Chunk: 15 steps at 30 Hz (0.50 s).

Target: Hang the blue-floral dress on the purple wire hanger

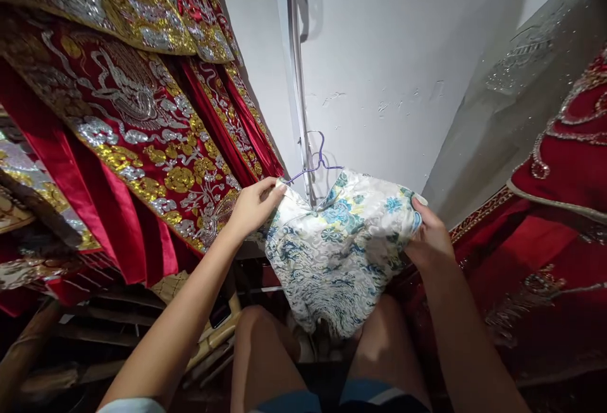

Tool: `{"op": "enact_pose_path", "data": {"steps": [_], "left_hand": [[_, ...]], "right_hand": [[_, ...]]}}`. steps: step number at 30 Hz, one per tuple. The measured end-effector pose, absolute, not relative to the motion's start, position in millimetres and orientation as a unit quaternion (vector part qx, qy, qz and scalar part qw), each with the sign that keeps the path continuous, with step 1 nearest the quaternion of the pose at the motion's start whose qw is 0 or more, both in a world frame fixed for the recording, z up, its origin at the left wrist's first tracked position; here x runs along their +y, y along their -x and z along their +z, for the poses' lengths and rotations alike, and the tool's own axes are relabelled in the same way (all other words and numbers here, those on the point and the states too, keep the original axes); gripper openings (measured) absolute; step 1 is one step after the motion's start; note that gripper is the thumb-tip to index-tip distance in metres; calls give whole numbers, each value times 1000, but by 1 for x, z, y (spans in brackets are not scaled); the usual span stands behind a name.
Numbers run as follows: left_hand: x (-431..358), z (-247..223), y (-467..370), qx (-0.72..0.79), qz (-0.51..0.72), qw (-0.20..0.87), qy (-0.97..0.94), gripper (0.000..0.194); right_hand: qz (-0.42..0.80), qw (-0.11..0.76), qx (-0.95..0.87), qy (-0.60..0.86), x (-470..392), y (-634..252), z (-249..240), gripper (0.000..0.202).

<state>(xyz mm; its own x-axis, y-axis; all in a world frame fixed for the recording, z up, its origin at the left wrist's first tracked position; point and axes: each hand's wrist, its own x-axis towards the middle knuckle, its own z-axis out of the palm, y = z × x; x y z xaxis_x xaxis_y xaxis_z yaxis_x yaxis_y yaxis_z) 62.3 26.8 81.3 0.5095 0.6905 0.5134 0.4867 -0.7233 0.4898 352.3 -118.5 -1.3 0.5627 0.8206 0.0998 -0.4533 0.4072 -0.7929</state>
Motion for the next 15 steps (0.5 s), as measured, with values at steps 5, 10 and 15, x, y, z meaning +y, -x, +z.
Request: {"op": "enact_pose_path", "data": {"steps": [5, 10, 15], "left_hand": [[33, 90, -91, 341, 363, 78, -864, 34], [47, 100, -114, 334, 396, 68, -853, 35], [45, 90, -130, 285, 457, 49, -841, 32]], "right_hand": [[388, 821, -206, 365, -131, -334, 6, 39], [369, 830, -214, 360, -119, -335, 13, 50], [359, 802, -293, 376, -155, -336, -5, 68]]}}
